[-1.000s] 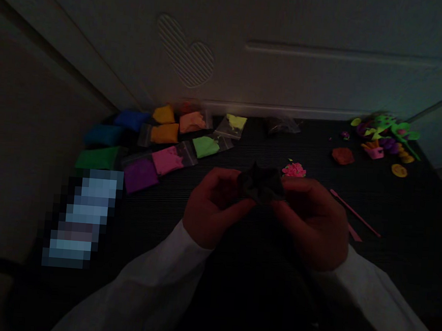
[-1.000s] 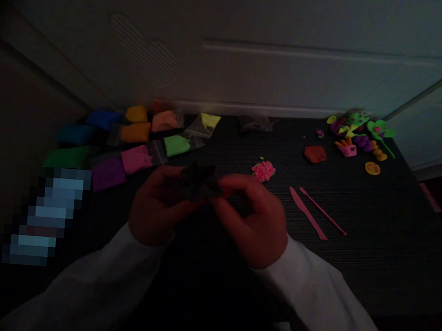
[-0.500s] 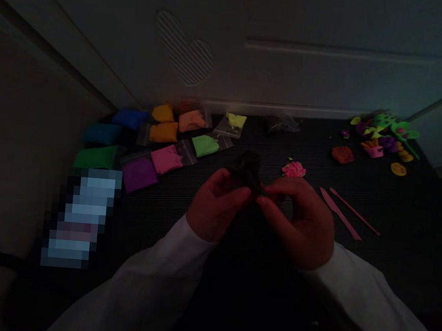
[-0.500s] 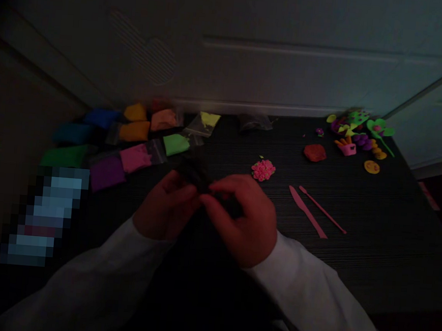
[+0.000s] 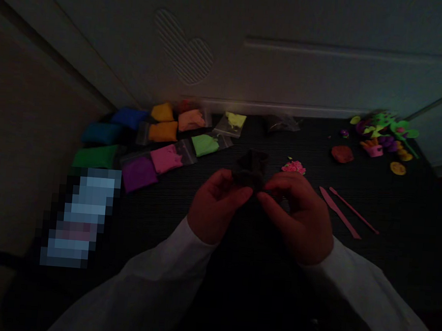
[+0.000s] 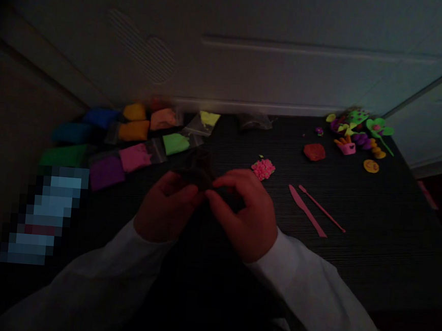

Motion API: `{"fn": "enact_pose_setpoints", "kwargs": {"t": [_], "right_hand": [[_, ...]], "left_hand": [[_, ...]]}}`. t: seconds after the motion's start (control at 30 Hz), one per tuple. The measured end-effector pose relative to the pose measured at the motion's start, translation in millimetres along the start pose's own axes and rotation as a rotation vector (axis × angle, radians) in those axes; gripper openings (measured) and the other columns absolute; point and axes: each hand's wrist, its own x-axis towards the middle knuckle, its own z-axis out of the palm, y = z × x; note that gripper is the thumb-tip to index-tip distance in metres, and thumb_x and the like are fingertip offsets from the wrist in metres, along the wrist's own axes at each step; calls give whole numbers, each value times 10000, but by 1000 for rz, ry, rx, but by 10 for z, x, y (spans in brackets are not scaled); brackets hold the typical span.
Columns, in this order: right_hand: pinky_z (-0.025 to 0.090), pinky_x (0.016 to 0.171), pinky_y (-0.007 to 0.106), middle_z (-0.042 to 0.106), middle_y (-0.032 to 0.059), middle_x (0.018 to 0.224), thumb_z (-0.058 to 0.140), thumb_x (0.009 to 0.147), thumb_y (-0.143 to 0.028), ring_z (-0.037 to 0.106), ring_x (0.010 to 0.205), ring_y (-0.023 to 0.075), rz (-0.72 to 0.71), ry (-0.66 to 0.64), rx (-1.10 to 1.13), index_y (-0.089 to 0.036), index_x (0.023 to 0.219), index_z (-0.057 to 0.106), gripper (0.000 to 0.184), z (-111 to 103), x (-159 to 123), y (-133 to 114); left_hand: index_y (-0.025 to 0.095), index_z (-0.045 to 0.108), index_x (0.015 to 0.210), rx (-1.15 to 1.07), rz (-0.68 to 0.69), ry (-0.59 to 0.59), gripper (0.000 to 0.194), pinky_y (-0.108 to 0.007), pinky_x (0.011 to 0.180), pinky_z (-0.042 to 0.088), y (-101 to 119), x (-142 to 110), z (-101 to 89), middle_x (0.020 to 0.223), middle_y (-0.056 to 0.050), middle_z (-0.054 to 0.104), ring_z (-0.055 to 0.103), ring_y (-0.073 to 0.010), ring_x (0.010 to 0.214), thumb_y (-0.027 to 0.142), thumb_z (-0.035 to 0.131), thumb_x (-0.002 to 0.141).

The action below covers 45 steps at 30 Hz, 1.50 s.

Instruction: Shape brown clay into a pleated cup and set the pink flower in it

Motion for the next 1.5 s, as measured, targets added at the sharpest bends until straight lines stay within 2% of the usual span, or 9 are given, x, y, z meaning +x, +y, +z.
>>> {"fn": "enact_pose_setpoints", "kwargs": {"t": [0.23,0.53,0.7,0.9,1.17,1.33,1.5], "right_hand": [[455,630,286,577,20,849,661,741,-201,534,715,124,-2,14,-50,-202,836,610,108,-3,9,-13],[461,664,312,602,34,832,636,763,-180,553,751,146,-143,47,-175,-191,828,608,72,-15,9,-9],[463,687,333,620,34,850,633,763,-162,569,799,168,-201,105,-161,-200,958,580,206,-50,1,-41],[476,682,343,638,43,842,620,773,-148,588,789,176,-243,122,-259,-209,908,601,149,-66,9,-45],[466,681,303,632,21,792,623,779,-154,571,750,140,-168,98,-125,-193,842,612,75,-54,-10,-32],[457,670,286,624,2,779,638,765,-155,558,717,122,-102,96,-57,-198,822,607,78,-34,-24,-39],[461,665,285,638,1,785,632,767,-182,575,722,127,36,82,6,-206,809,610,53,-15,-21,-36]], "left_hand": [[220,647,780,32,20,-29,230,-196,703,500,-10,-5,-23,775,55,703,638,-71,736,171,785,602],[214,621,779,122,55,-8,233,-221,706,505,-40,-13,-63,776,44,689,641,-95,743,183,778,610],[222,634,783,199,110,-45,219,-211,724,504,-36,-35,-45,810,42,701,648,-92,775,150,765,624],[217,619,767,370,218,-33,216,-261,745,528,1,-96,18,801,33,678,650,-122,780,121,750,625],[206,613,799,533,301,23,232,-269,710,534,5,-119,23,822,9,672,646,-141,764,159,756,623],[214,622,807,530,329,20,225,-251,733,541,10,-129,26,843,17,676,656,-130,792,139,748,636],[221,632,840,493,319,9,245,-260,762,537,8,-129,23,871,16,683,658,-137,827,128,742,642]]}}
